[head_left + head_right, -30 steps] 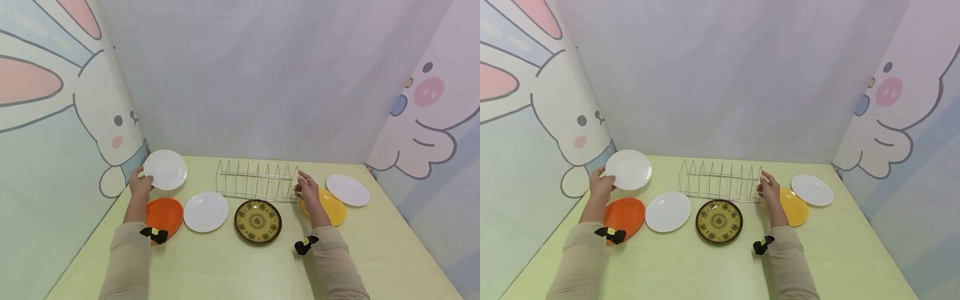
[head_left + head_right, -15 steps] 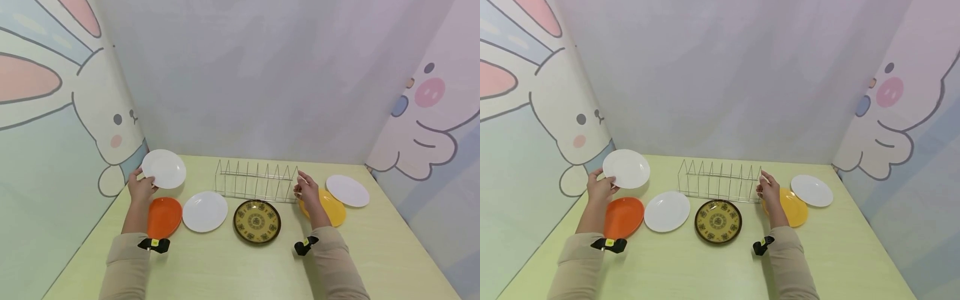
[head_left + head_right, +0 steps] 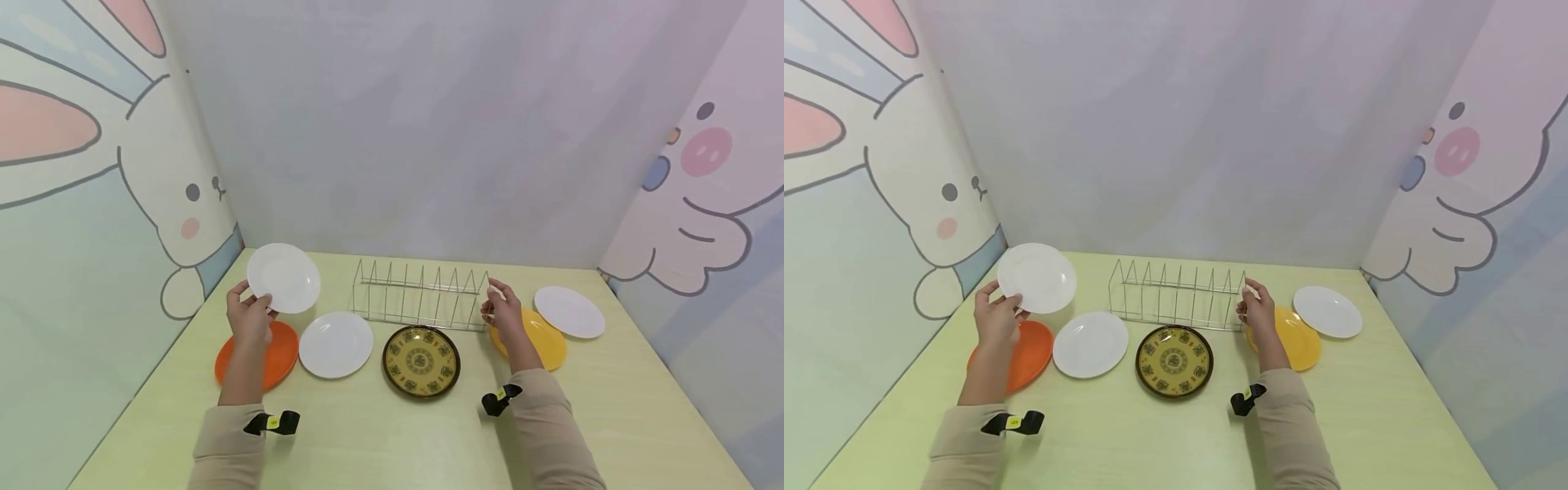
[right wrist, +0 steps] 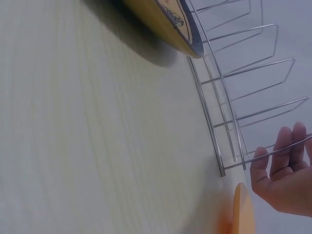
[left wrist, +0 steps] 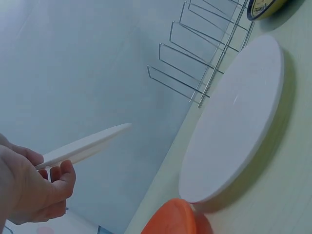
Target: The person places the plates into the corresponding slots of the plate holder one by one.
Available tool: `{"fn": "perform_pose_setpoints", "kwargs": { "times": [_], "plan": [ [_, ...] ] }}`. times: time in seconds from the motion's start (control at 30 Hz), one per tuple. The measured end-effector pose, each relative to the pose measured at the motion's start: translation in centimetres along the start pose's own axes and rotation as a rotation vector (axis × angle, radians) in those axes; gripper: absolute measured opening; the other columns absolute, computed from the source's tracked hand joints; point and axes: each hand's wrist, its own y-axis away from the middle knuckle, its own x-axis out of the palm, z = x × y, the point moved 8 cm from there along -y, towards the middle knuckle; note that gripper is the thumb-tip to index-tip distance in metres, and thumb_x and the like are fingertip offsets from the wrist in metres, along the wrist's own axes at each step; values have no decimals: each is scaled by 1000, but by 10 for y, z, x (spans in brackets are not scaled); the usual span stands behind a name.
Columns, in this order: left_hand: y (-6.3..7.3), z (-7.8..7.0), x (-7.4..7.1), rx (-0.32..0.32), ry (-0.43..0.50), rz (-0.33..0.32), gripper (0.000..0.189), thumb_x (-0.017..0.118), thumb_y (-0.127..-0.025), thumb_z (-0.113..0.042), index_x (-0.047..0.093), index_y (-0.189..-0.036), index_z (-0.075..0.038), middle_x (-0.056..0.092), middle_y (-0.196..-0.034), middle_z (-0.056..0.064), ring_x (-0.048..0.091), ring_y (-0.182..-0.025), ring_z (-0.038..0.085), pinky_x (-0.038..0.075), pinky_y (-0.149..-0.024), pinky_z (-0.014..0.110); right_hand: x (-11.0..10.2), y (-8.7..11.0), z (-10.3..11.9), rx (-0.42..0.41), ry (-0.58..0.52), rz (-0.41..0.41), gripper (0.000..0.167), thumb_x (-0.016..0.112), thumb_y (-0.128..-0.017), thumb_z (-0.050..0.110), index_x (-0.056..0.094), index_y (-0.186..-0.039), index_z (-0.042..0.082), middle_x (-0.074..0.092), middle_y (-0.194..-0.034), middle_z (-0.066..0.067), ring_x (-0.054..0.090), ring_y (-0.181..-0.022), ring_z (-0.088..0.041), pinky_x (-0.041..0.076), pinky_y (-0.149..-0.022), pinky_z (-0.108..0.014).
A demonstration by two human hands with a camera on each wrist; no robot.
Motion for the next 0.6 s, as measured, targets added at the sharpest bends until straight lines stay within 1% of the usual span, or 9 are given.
{"fn": "perform_pose_setpoints", "kwargs": {
  "times": [0.07,0.1,0.27,0.3,0.33,0.47,0.6],
  "plan": [
    [2,0,3,4,16,6,48,47,-92,5,33,-133,-15,43,-110,11,55,-97,24,50,-73,30,1,0,0,-2,8,-1,42,44,-100,26,39,-140,17,51,-72,-3,53,-65,-15,48,-70,-37],
    [-2,5,2,7,16,15,48,49,-92,3,34,-133,-17,43,-111,10,55,-99,24,50,-74,31,1,-1,-1,1,7,-7,41,44,-99,26,40,-140,18,51,-72,-3,53,-65,-15,48,-70,-37],
    [1,5,9,8,36,28,49,50,-93,2,32,-135,-17,43,-115,11,54,-104,26,48,-82,36,-1,-3,0,11,9,-28,40,45,-99,27,43,-138,19,51,-71,-2,53,-64,-14,48,-68,-35],
    [3,5,10,7,45,30,49,50,-93,3,33,-134,-17,43,-115,11,54,-104,26,48,-81,35,-1,-3,0,10,12,-28,40,46,-99,28,42,-138,19,51,-71,-2,53,-64,-14,49,-67,-34],
    [10,0,13,6,53,26,49,48,-93,5,32,-134,-15,43,-113,11,53,-103,26,48,-81,35,-1,-3,0,6,13,-26,41,45,-99,28,42,-138,19,51,-71,-2,53,-64,-14,49,-67,-34],
    [17,-1,19,6,88,37,48,49,-92,5,34,-133,-16,43,-110,11,53,-100,26,49,-77,33,-1,-4,0,7,5,-28,39,45,-99,27,44,-137,20,51,-71,-2,52,-63,-14,49,-66,-33],
    [24,0,29,34,89,52,47,51,-92,4,35,-132,-15,44,-107,11,54,-96,24,50,-73,30,-1,-3,-1,16,2,-31,38,45,-99,27,45,-137,20,51,-70,-2,52,-63,-14,49,-66,-34]
  ]
}}
